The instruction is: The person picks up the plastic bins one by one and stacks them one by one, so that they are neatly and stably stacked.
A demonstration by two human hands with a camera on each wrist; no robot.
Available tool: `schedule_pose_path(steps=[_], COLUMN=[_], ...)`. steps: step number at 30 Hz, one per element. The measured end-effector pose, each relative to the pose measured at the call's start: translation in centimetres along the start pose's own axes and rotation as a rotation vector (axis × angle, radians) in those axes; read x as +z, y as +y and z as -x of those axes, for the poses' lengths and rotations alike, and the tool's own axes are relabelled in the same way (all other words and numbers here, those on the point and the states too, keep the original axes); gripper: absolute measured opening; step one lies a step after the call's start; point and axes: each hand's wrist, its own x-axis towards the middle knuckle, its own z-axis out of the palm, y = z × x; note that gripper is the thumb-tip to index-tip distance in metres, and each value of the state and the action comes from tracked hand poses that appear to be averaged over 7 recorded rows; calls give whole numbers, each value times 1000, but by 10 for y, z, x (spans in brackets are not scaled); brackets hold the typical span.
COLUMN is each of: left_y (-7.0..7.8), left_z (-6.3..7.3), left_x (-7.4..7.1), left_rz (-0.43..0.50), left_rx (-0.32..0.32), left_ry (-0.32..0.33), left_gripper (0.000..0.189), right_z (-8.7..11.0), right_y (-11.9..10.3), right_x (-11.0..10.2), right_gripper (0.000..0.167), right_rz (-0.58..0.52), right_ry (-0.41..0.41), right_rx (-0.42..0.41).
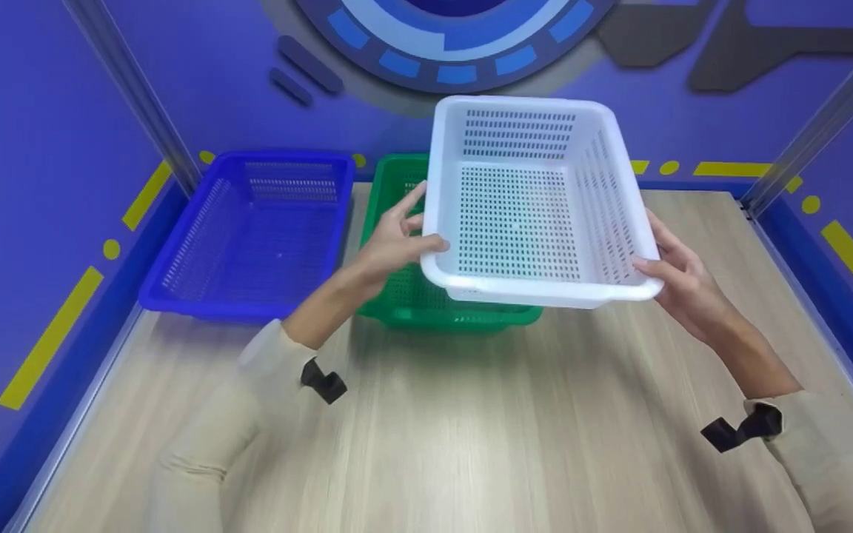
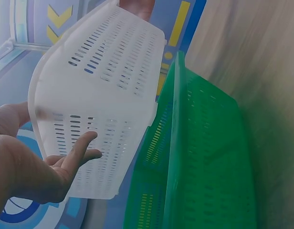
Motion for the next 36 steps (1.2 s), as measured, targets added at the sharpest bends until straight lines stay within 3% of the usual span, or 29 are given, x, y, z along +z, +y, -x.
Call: schedule_pose_path(steps=[14, 21, 29, 36], left_y=[4, 3, 9, 2], left_z=[20, 30, 33, 29], left_x=[-35, -48, -49, -49], left_rz=[-33, -65, -56, -19], left_rx=[-35, -46, -32, -47], left_ry=[43, 49, 61, 73], left_gripper=[103, 100, 98, 95], right_z=[-21, -28, -33, -32], right_y=[10, 14, 12, 16], right_x=[26, 38, 37, 33], right_gripper=[75, 76, 77, 79], right_rz=[93, 70, 55, 69], right_ry=[-17, -48, -47, -60], right_rx=[50, 76, 74, 85])
